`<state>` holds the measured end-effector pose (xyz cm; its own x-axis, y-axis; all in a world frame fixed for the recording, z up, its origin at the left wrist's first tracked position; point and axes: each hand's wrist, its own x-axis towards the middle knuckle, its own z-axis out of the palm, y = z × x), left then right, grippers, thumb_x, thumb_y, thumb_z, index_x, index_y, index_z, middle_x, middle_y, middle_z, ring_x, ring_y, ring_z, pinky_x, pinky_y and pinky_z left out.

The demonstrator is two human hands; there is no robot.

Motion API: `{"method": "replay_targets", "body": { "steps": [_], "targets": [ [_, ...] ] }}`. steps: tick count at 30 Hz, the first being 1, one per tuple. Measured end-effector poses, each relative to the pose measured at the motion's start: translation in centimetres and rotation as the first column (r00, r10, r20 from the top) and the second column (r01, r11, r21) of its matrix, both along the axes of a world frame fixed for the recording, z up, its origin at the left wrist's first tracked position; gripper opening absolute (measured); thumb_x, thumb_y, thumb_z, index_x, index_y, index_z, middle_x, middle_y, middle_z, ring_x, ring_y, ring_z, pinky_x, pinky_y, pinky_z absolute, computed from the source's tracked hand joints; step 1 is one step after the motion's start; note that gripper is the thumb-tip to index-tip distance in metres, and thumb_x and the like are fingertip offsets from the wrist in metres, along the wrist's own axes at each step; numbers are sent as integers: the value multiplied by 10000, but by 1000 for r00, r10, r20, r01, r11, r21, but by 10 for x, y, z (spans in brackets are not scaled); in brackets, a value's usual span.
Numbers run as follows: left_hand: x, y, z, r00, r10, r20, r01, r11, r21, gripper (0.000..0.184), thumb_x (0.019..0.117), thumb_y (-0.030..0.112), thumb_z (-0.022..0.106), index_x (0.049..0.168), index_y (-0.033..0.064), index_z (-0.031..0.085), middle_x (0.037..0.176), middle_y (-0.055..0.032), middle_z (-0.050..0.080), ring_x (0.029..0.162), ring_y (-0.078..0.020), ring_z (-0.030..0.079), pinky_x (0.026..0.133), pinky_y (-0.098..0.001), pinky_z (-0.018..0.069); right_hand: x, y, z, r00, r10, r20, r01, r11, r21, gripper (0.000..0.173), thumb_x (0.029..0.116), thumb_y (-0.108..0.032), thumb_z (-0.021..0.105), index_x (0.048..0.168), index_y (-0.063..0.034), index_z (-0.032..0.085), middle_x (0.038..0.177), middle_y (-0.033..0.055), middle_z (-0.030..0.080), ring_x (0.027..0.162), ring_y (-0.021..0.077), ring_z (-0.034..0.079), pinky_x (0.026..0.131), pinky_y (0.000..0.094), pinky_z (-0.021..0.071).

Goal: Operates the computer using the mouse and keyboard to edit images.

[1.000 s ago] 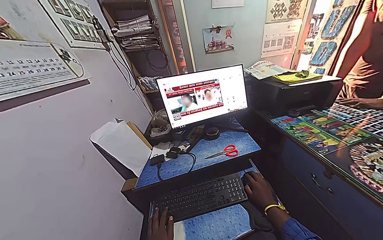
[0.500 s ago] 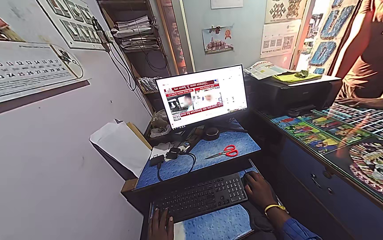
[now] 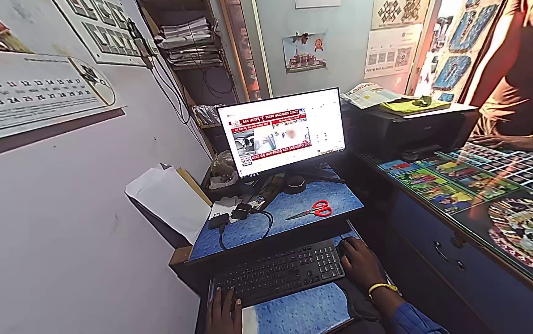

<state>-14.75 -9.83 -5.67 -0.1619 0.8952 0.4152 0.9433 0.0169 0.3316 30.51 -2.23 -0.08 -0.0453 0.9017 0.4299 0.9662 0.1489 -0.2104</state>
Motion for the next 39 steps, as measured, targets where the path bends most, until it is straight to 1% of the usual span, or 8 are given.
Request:
{"method": "replay_targets", "body": {
  "steps": [5,8,14,25,28,31,37,39],
  "targets": [
    [-1,1,-1,1000,-1,11,1,1000,3,531,1050,429,397,1419,105,597,1595,-254,375,1472,-475,349,1203,-571,300,1,2,-3,1000,-1,23,0,1000,27,420,907,-359,516,1239,-200,718,1291,45,658,1237,221,604,1022,409,517],
    [-1,3,-3,1000,0,17,0,1000,7,529,1047,432,402,1419,109,596,1595,-256,372,1474,-476,345,1199,-578,300,2,6,-9,1000,6,21,-7,999,44,415,909,-341,533,1248,-194,721,1298,68,660,1230,242,614,1008,412,529],
    [-2,2,-5,1000,-2,9,2,1000,7,530,1048,429,395,1424,111,592,1596,-256,371,1478,-474,339,1202,-571,299,2,4,-8,1000,4,18,-5,1000,30,418,916,-348,519,1257,-207,714,1309,56,652,1242,232,604,1016,404,523],
    [-1,2,-3,1000,1,15,-1,1000,0,533,1049,431,396,1425,107,590,1595,-259,370,1476,-470,344,1199,-574,301,1,4,-5,1000,-14,7,14,1000,8,421,912,-354,525,1253,-195,713,1311,68,654,1249,246,604,1026,428,517],
    [0,2,-1,1000,-2,20,2,1000,-7,531,1051,426,393,1426,105,589,1597,-267,361,1476,-480,339,1198,-583,297,1,3,-5,1000,-21,9,21,1000,10,415,911,-357,523,1242,-197,716,1300,65,656,1241,243,605,1015,427,523],
    [0,1,-1,1000,-1,21,1,1000,-2,528,1049,421,395,1425,107,590,1598,-257,366,1477,-478,338,1199,-582,297,0,2,-3,1000,-21,12,21,1000,12,413,906,-358,526,1235,-200,719,1292,60,659,1230,241,610,1007,419,527],
    [0,0,0,1000,0,9,0,1000,-3,538,1049,441,392,1421,110,596,1597,-253,371,1470,-478,351,1196,-577,307,3,5,-7,1000,-4,19,3,999,42,420,892,-358,555,1229,-178,728,1287,79,672,1207,263,632,996,440,536],
    [0,0,1,1000,0,7,0,1000,-18,543,1050,444,382,1429,113,588,1604,-251,359,1476,-476,340,1203,-577,295,3,5,-8,1000,-4,27,3,999,41,426,892,-362,559,1237,-176,726,1294,85,671,1207,271,634,997,447,536]
  ]
}}
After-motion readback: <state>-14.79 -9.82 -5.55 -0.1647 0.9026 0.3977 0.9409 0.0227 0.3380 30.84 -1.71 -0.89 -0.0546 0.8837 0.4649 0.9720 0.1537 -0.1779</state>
